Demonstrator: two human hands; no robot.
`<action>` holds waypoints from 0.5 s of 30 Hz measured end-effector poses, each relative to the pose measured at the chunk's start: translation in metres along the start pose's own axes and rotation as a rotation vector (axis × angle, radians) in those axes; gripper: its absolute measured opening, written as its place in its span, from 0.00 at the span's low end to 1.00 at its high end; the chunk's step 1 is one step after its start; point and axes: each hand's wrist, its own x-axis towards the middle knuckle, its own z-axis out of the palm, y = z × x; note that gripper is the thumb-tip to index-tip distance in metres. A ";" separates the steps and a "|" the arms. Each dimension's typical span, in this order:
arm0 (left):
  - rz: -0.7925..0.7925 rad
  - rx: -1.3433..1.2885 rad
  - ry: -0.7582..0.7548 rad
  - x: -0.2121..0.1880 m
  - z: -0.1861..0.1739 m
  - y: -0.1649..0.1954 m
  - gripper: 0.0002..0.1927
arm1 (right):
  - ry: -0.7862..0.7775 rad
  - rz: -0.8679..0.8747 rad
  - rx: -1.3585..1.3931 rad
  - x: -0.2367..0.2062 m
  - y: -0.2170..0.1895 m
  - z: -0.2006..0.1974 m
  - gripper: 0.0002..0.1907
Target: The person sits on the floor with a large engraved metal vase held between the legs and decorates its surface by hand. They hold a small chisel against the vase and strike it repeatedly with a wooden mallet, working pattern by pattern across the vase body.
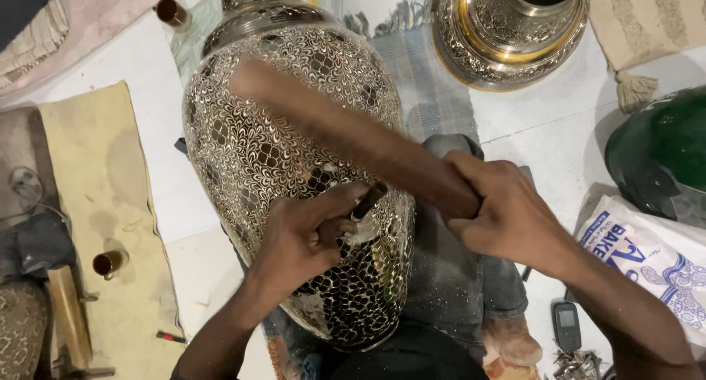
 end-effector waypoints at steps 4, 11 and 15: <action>-0.027 0.039 0.007 0.001 0.002 -0.002 0.31 | -0.061 -0.156 -0.026 -0.004 0.008 0.004 0.25; -0.059 0.040 -0.026 0.002 -0.001 -0.001 0.33 | 0.082 -0.079 0.018 -0.009 0.007 0.005 0.17; -0.013 0.046 -0.013 0.004 0.000 0.000 0.35 | 0.116 -0.100 0.040 -0.005 0.006 0.008 0.19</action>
